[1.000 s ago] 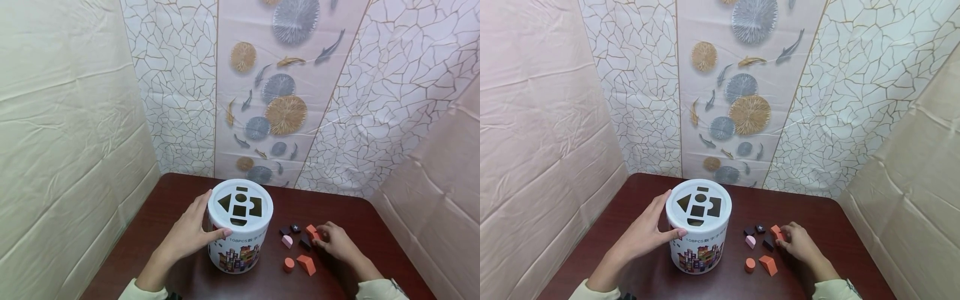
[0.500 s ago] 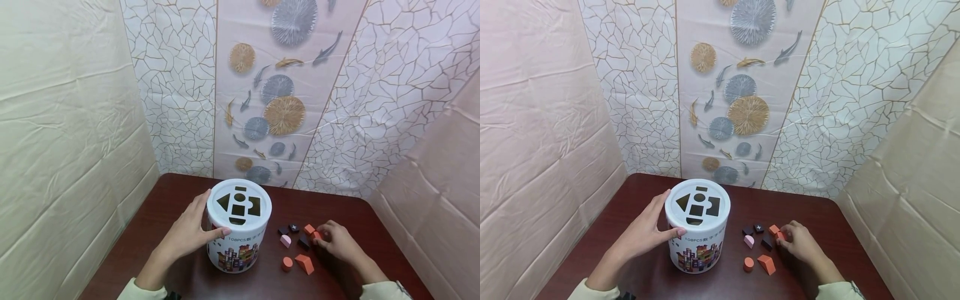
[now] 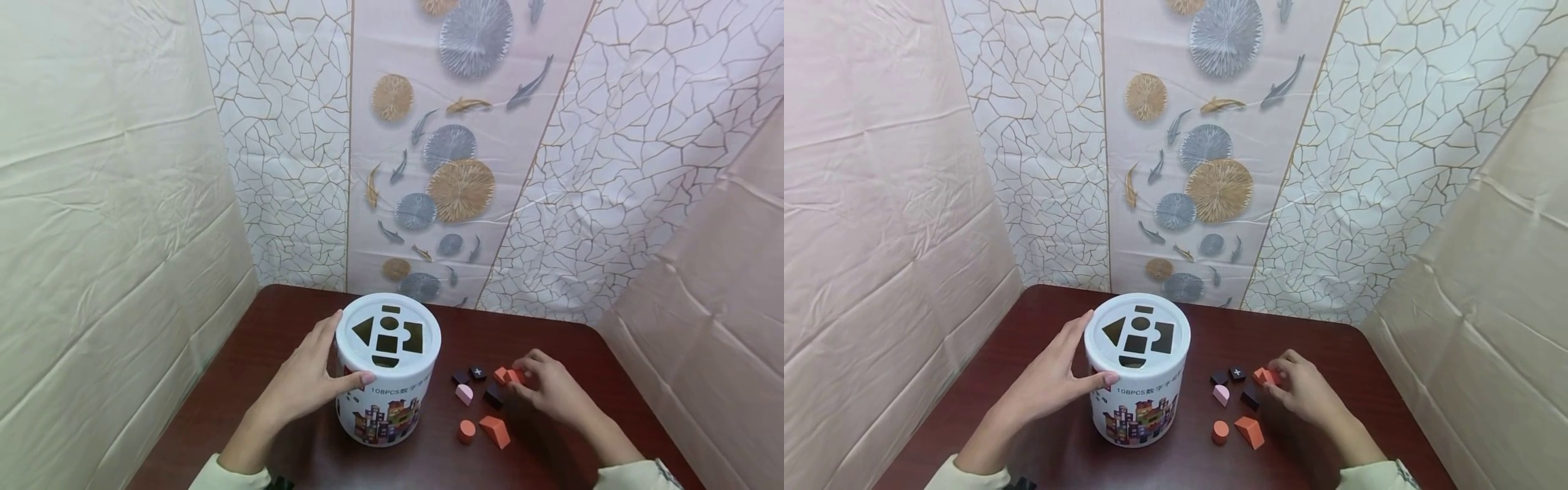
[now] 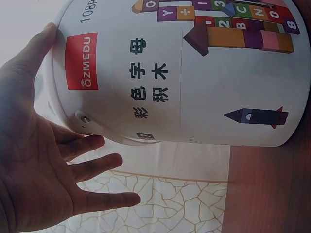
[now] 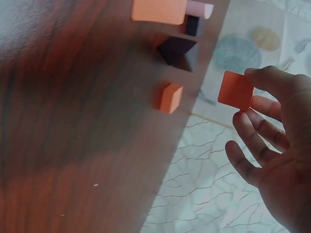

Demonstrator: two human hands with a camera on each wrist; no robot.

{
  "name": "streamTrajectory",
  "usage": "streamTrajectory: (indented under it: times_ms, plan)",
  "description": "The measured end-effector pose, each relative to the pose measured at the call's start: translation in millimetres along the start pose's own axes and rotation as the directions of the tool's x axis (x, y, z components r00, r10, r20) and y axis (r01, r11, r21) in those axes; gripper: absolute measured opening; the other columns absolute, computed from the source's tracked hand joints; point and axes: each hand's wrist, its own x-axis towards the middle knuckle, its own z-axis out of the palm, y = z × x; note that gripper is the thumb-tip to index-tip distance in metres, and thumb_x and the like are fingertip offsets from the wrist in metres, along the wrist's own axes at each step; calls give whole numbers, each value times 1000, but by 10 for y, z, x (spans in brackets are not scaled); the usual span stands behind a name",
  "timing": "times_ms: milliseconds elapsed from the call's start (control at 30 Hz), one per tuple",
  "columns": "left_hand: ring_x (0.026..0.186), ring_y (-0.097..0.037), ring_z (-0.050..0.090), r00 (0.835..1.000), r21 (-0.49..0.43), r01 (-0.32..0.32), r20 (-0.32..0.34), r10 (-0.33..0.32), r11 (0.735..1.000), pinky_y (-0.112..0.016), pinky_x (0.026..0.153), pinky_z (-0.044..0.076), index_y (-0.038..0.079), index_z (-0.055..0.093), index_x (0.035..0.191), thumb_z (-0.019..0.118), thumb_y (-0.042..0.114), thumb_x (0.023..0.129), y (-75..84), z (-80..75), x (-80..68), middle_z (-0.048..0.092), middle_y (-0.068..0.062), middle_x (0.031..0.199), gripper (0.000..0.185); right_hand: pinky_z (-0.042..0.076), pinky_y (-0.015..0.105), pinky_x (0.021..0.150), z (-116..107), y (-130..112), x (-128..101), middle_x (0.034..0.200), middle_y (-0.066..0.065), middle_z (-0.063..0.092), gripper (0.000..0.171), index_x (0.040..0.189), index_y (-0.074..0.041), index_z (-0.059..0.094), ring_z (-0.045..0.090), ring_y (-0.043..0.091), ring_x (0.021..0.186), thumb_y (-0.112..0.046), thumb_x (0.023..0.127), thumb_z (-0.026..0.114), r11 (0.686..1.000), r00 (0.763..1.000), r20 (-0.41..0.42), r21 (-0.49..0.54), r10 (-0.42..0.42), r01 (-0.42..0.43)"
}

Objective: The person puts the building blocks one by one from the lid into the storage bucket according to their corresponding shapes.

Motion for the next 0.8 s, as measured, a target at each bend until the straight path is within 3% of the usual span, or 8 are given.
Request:
streamTrajectory:
  times_ms: [267, 533, 800]
  plan:
    - [159, -33, 47, 1000, -1, 1, -1, -1, 1000, -69, 120, 48, 29, 20, 178, 74, 93, 78, -6, -8, 7, 39, -5, 176, 131, 55, 27, 69, -166, -213, 113, 109, 1, 68, 29, 112, -8, 80, 64, 14, 88, -10, 87, 94, 998, 998, -16, 6, -56, 56]
    - [159, -33, 47, 1000, -6, 1, 3, -1, 1000, -70, 120, 48, 30, 20, 178, 75, 93, 78, -4, -6, 5, 40, -5, 176, 130, 58, 31, 72, -250, -393, 196, 111, 2, 71, 33, 112, -10, 80, 68, 14, 88, -1, 83, 93, 982, 975, -117, 5, -187, 189]
    - [159, -33, 47, 1000, -5, 2, 4, -2, 1000, -70, 120, 48, 30, 20, 178, 74, 93, 78, -9, -1, 2, 40, -6, 176, 130, 60, 34, 74, -386, -588, 291, 113, 1, 71, 39, 114, -13, 80, 70, 16, 93, 3, 81, 92, 975, 967, -133, 21, -216, 220]
